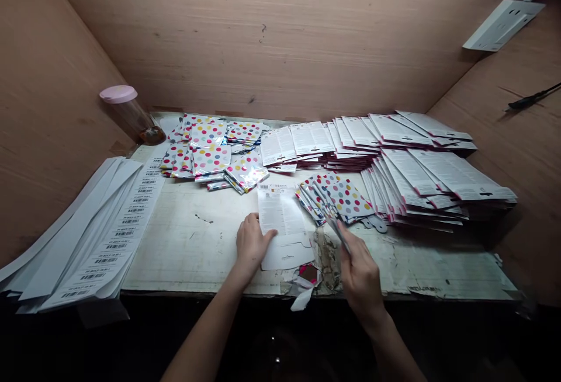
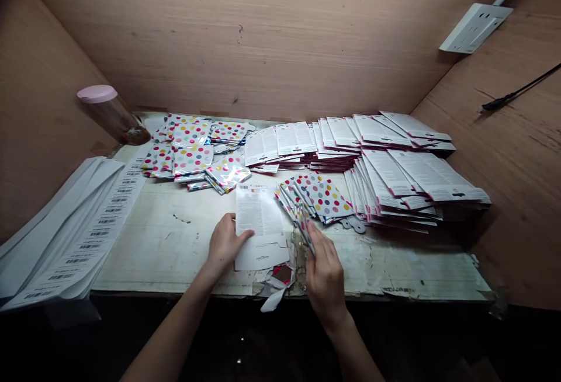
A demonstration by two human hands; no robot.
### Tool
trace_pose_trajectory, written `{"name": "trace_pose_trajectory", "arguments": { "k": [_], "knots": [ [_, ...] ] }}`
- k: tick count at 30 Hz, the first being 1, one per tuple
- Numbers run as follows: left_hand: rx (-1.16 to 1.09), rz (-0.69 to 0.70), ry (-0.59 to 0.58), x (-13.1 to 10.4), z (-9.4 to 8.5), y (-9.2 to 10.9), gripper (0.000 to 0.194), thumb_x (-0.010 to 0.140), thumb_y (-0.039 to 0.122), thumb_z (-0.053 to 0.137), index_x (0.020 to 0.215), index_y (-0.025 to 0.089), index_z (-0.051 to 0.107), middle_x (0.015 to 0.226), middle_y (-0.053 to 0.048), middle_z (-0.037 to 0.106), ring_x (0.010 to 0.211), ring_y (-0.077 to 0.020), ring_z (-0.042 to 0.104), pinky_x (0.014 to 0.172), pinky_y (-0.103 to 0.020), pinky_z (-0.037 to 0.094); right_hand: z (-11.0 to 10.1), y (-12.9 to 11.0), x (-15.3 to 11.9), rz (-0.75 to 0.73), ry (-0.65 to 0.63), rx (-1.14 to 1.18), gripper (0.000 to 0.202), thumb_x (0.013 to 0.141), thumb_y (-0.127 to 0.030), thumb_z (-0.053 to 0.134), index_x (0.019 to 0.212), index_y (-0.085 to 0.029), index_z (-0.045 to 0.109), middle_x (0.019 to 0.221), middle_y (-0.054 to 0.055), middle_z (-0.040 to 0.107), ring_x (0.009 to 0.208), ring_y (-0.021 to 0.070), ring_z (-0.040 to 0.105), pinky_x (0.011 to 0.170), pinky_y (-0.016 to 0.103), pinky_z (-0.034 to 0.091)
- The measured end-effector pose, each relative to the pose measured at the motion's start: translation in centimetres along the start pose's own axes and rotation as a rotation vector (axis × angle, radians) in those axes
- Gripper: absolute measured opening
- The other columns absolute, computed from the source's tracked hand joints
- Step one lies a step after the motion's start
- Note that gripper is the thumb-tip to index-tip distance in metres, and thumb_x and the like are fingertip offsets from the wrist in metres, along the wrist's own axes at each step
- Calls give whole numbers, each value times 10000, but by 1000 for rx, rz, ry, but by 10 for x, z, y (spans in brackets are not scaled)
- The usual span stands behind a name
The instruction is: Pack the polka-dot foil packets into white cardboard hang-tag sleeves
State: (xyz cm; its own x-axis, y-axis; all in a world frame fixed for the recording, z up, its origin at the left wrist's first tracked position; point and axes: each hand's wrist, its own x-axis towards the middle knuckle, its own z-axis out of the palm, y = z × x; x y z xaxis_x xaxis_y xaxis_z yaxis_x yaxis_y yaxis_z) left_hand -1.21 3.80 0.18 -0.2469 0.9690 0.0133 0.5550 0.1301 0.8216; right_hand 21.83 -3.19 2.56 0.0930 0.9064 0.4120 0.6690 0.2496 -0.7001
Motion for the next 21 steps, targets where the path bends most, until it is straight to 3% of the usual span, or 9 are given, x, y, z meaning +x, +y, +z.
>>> {"name": "trace_pose_trajectory", "arguments": {
  "k": [2,4,6,8,10,16,18,21],
  "knots": [
    [-95,-2,-25,-2,-15,-2,266,798,412,635,913,194,533,901,-85,659,891,-288,638,809,-442,487,-8,-15,-6,264,54,321,333,944,-319,488,1243,-229,603,1212,74,658,1106,246,613,966,398,486],
    [-205,10,-16,-9,-27,-1,254,920,439,455,1033,214,483,1014,-86,670,914,-238,657,790,-381,515,-13,-26,-9,597,91,681,280,875,-400,609,1081,-223,675,1021,45,721,917,218,678,803,331,554],
    [-415,14,13,-19,-34,2,261,957,433,393,1130,240,425,1139,-80,648,985,-206,654,821,-348,522,-10,-37,-9,868,29,1010,273,762,-402,738,940,-198,704,877,27,734,766,192,689,679,284,564],
    [-690,-15,20,-31,-36,6,274,938,421,470,1151,253,436,1171,-68,642,1019,-203,650,854,-342,521,-1,-48,-8,1018,-99,1244,268,683,-341,812,871,-177,714,829,27,737,734,178,688,681,270,560],
    [-880,-63,12,-43,-37,9,322,890,400,579,1158,250,481,1148,-58,657,1042,-211,647,899,-342,508,13,-61,-9,1057,-161,1396,254,683,-306,820,874,-172,722,859,36,745,790,176,693,765,278,551],
    [-853,-170,37,-86,-44,1,392,836,377,669,1175,249,520,1150,-44,669,1097,-216,628,966,-355,482,47,-84,-18,1002,-173,1528,277,716,-323,802,933,-173,717,886,45,745,816,196,696,783,305,540],
    [-920,-218,-89,-101,-51,-7,380,795,349,715,1128,241,566,1143,-53,682,1104,-242,627,960,-372,488,49,-85,-18,984,-221,1537,310,722,-345,797,959,-165,710,861,47,740,788,200,694,752,310,542],
    [-1073,-318,-377,-114,-63,-20,335,756,346,744,1056,223,662,1037,-79,726,1105,-315,628,954,-439,490,44,-84,-15,992,-301,1544,282,724,-339,798,909,-144,713,812,47,733,724,179,684,710,282,535]
  ]
}}
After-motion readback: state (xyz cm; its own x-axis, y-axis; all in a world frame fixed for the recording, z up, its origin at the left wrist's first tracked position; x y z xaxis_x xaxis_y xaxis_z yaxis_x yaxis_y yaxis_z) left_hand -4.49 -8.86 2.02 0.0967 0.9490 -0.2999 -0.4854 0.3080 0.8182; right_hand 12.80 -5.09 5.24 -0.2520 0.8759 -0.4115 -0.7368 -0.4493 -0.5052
